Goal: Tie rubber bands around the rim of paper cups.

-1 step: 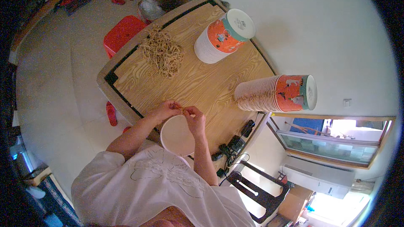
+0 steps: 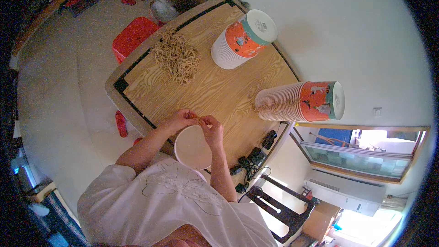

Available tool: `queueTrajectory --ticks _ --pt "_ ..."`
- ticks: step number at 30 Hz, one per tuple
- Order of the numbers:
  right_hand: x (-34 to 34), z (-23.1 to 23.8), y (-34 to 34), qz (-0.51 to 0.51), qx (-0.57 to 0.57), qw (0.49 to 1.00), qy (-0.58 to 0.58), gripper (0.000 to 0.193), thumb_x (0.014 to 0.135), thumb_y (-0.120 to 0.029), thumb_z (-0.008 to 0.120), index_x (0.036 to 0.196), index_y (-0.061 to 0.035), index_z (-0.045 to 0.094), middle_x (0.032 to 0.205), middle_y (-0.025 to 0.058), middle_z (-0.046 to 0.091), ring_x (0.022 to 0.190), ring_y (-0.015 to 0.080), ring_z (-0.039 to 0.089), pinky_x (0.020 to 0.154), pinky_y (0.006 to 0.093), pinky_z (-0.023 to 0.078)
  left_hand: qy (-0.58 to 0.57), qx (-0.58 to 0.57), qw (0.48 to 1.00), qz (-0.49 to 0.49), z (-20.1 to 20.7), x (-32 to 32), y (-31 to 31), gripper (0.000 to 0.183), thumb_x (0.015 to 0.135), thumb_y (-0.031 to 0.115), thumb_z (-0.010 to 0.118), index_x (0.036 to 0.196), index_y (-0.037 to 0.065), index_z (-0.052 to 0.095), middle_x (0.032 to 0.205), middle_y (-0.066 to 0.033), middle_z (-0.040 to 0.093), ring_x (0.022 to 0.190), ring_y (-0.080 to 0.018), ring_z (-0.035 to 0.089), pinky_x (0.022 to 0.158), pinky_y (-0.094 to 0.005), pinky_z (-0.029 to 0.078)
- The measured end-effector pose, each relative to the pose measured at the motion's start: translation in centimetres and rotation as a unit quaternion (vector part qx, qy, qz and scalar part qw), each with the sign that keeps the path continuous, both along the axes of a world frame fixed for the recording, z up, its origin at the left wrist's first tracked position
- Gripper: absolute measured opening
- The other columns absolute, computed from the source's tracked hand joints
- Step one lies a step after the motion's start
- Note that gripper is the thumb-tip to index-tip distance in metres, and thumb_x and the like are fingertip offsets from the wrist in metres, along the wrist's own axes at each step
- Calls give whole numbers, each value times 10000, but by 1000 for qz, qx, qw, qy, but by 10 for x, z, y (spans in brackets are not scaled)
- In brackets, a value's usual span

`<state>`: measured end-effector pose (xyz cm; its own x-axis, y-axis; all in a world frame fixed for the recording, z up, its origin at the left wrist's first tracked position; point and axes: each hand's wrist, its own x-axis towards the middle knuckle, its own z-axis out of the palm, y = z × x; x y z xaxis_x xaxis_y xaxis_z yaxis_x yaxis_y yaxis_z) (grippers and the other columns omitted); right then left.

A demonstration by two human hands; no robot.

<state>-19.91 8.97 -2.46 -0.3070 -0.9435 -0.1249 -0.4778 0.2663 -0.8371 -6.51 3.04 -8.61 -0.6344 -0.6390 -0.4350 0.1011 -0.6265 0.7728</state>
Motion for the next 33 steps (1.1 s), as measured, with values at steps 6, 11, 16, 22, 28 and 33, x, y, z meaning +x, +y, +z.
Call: queueTrajectory --ticks 6,11,16,22,28,33 --pt "-1 -1 0 0 -5 1000 -2 72 744 -56 593 793 -3 599 708 75 621 673 138 589 646 263 467 -29 -41 999 -18 4 1 -1 194 713 86 653 874 35 557 787 -44 600 707 -113 564 631 -242 458" --pt "-3 -5 1 2 -15 1000 -25 58 750 -48 584 785 -1 592 702 64 613 674 128 581 645 257 463 -36 -86 996 -11 9 1 1 233 721 76 632 925 19 536 794 -55 600 692 -116 571 637 -245 461" --pt "-3 -5 1 14 1 999 -36 58 756 -45 579 790 0 589 705 56 609 674 121 572 647 252 459 35 38 998 37 4 6 -4 219 721 33 594 927 22 521 769 -48 554 658 -118 543 592 -248 449" --pt "-3 -3 2 30 9 998 -50 58 760 -48 577 789 1 591 708 59 609 685 119 567 659 251 454 16 18 999 30 15 4 -4 140 728 -12 556 856 25 513 731 -39 530 635 -113 526 548 -231 429" --pt "-9 -7 3 62 35 996 -47 92 782 -77 577 825 3 592 720 23 598 696 78 545 644 215 431 -109 -185 977 -11 28 8 -2 91 732 -10 571 791 31 516 721 -10 529 615 -83 507 525 -220 419" --pt "-15 -11 2 62 63 989 -122 85 805 -77 551 835 -3 579 725 5 578 688 66 522 621 197 417 -35 -232 972 3 10 8 -1 117 716 8 607 781 28 512 701 -3 530 617 -68 501 543 -216 423"
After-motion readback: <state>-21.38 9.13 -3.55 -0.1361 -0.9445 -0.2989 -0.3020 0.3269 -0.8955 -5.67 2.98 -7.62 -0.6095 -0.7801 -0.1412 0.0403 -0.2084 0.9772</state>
